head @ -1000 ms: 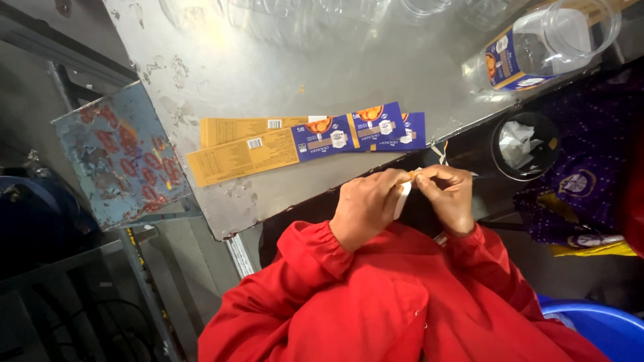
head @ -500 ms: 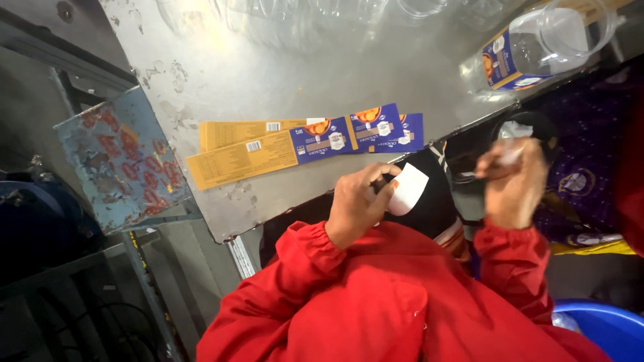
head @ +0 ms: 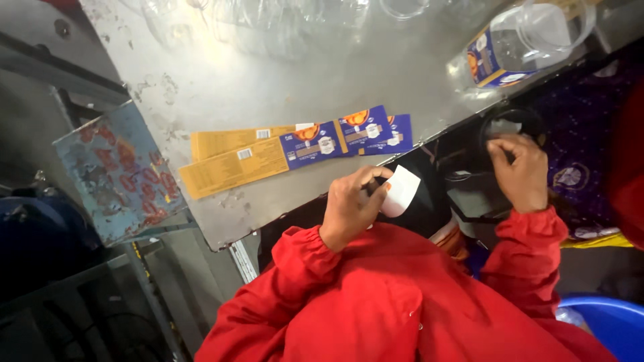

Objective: The person peels adhesive labels from a backing sheet and applies them to the sides of clear plastic jars at a packing table.

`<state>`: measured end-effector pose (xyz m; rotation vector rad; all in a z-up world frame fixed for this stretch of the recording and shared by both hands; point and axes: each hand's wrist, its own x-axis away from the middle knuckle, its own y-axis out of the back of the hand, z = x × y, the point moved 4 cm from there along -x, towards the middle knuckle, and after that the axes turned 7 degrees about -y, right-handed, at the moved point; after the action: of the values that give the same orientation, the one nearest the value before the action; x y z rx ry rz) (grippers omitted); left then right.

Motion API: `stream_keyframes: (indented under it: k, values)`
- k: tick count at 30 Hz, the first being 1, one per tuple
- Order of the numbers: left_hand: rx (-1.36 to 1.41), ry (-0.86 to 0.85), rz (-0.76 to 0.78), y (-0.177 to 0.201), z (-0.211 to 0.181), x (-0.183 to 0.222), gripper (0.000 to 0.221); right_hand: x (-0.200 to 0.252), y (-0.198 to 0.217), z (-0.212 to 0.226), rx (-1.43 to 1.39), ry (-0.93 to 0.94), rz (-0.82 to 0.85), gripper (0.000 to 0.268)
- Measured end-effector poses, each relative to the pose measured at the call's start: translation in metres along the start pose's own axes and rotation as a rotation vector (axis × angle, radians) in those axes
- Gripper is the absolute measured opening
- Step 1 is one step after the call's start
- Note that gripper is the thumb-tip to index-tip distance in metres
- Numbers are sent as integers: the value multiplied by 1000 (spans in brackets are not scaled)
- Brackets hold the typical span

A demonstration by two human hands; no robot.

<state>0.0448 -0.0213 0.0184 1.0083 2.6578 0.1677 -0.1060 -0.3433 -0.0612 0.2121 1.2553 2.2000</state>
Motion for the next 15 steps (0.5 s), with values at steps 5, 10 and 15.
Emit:
stream_keyframes:
  k: [5,10,15]
  values:
    - [54,135,23,-2,2,0,16,15,37,70,307,87,-219,13]
    - [-36,65,18,-7,3,0,17,23,45,146,-215,155,-161,14]
    - [-122,-28,-14,-11,2,4,19,35,10,199,-117,239,-28,20]
